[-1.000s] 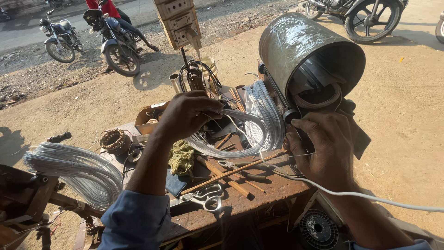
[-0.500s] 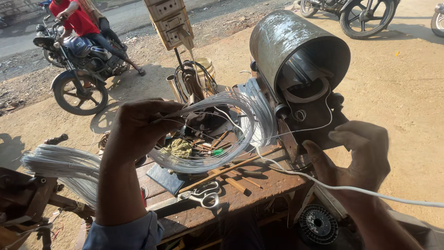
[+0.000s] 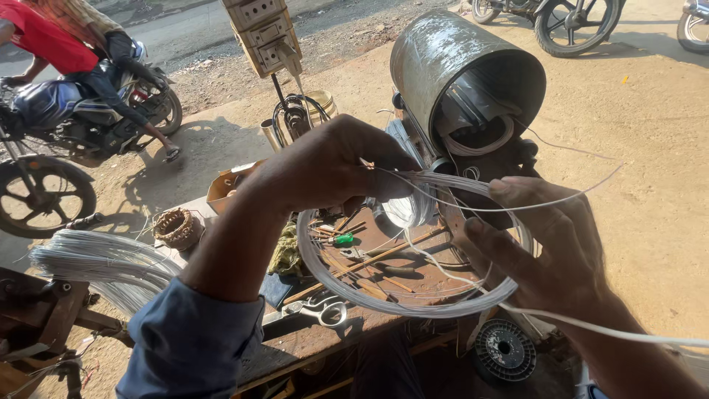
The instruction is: The person winds a length of thin wire around a cylindrical metal core mounted on a workbench. They use both hands to guide and pack the wire into tight, even layers, occasionally using pliers to adjust or secure the wire. The process is repeated with multiple lengths of wire.
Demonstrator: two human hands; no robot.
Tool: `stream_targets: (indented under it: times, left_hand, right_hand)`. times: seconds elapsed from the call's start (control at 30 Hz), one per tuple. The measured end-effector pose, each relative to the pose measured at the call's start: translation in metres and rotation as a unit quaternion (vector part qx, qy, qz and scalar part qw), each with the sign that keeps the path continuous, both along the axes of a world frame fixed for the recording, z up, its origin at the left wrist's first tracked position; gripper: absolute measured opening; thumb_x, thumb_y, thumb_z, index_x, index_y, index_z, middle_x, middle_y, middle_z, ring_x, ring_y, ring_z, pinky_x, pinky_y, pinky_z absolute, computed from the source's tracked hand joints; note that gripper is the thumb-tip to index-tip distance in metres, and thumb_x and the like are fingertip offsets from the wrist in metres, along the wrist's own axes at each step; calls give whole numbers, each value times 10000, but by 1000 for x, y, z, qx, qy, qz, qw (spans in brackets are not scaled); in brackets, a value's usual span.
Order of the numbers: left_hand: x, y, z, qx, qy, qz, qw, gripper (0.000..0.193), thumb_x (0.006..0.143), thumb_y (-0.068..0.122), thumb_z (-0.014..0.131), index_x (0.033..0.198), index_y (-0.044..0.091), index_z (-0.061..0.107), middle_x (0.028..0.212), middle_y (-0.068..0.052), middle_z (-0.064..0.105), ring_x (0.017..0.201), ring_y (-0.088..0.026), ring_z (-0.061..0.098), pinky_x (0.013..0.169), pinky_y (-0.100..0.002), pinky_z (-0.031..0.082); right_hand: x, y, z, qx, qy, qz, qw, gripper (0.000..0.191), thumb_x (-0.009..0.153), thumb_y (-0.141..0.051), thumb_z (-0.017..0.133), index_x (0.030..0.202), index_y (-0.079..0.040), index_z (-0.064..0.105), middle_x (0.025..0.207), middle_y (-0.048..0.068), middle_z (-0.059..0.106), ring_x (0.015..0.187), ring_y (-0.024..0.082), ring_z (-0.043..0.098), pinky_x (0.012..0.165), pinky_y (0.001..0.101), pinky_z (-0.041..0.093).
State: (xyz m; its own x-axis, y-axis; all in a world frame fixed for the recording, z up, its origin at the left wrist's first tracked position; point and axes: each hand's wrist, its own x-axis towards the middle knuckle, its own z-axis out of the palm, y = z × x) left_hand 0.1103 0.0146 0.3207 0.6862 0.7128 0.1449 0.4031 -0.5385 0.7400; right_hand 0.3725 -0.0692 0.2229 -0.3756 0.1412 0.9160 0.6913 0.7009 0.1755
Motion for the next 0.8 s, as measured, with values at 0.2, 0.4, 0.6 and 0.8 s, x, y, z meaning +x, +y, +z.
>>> stream_targets:
  times: [0.2, 0.4, 0.6, 0.8]
  left_hand:
    - [16, 21, -11, -58, -50, -2, 997, 283, 881, 123, 768, 1155, 50, 782, 769, -61, 782, 442, -19, 565, 367, -196, 440]
    - [27, 44, -16, -94, -18, -83, 992, 256, 915, 133, 777, 1138, 11, 795, 739, -62, 746, 448, -39, 550, 373, -210, 406]
    - [57, 44, -23, -85, 10, -90, 992, 424, 932, 246, 719, 1317, 72, 683, 887, -73, 785, 612, -109, 721, 515, -239, 609]
    - [54, 19, -29, 58, -72, -158, 983, 600, 1028, 338, 643, 1545, 89, 466, 1426, -197, 639, 1312, -308, 639, 1099, -452, 549]
  right_hand:
    - [31, -21, 4, -98, -90, -14, 991, 479, 777, -363, 868, 1188, -198, 687, 1337, 82, 623, 1316, 347, 531, 1015, 538, 449]
    - [47, -20, 5, -45, -229, -32, 972, 275, 787, -371, 771, 1021, -231, 746, 1201, 43, 731, 1298, 240, 544, 1034, 577, 385]
    - [63, 2, -13, -80, -120, -29, 989, 146, 944, -302, 734, 825, -219, 722, 737, -40, 732, 840, 136, 726, 1013, 518, 464]
    - [105, 7, -11, -157, 123, -16, 980, 248, 1130, -216, 626, 899, -127, 648, 738, -21, 635, 678, 91, 651, 758, 276, 479]
